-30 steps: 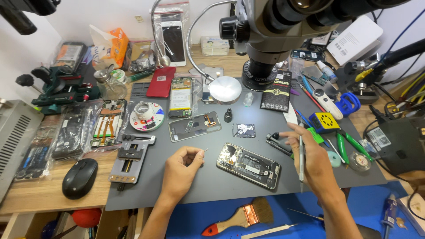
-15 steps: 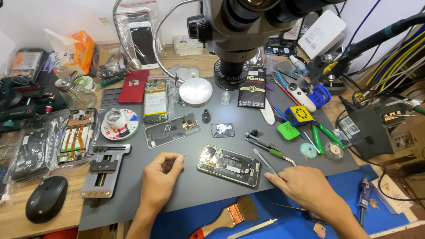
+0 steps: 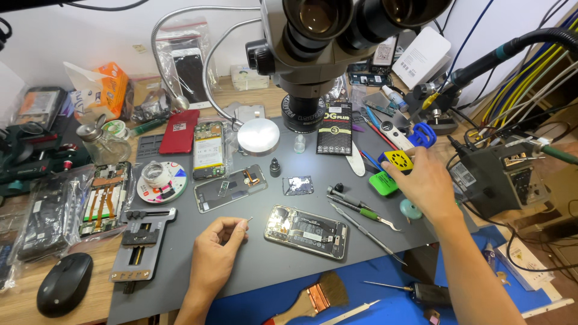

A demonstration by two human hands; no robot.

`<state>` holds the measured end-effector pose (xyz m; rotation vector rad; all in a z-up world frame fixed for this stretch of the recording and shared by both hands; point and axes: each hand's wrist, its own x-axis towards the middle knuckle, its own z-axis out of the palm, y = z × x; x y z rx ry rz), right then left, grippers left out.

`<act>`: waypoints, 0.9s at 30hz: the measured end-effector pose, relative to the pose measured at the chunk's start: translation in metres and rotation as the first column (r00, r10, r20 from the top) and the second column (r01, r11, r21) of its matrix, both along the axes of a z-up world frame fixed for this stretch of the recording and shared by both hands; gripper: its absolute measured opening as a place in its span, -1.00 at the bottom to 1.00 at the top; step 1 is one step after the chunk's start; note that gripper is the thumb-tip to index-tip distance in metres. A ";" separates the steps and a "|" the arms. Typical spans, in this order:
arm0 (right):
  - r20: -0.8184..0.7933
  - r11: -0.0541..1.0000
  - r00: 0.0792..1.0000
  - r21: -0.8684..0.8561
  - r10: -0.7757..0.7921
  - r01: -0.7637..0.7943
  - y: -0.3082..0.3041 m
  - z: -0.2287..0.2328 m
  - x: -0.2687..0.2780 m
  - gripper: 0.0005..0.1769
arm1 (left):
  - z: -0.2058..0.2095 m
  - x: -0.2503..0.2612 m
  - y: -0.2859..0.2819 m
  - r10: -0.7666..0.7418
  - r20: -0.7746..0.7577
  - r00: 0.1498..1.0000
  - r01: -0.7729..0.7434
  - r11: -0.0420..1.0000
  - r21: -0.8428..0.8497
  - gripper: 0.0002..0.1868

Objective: The person works on a disassembled smartphone motherboard, using a precision tool to scrape or clean a small component. They then use a UV light to cure the component and continue scraping with the tool. The person handles the motherboard and a small electronic part throughout the process.

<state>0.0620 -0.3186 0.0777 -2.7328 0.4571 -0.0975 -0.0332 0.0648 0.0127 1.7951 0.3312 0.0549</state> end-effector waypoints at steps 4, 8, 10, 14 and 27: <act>0.033 0.995 0.999 -0.095 0.006 -0.003 -0.011 -0.029 0.022 -0.18 | -0.008 0.003 0.001 -0.008 0.029 1.000 0.009 0.999 -0.038 -0.83; 0.160 0.989 0.987 0.146 0.015 -0.038 0.004 -0.010 0.005 -0.14 | -0.009 0.003 0.004 -0.097 0.140 0.985 0.102 0.994 -0.028 -0.88; 0.142 0.946 0.990 0.318 0.019 -0.064 0.031 0.007 -0.017 -0.18 | -0.008 0.000 0.006 -0.133 0.139 0.981 0.137 0.990 -0.019 -0.89; 0.135 0.644 0.966 0.724 0.221 -0.249 0.092 0.012 -0.050 -0.26 | -0.007 -0.001 0.010 -0.270 0.094 0.958 0.274 0.961 -0.033 -0.88; -0.071 0.487 0.738 0.792 0.671 -0.367 0.186 -0.006 -0.025 -0.43 | -0.007 -0.001 0.019 -0.328 0.231 0.916 0.353 0.932 -0.078 -0.89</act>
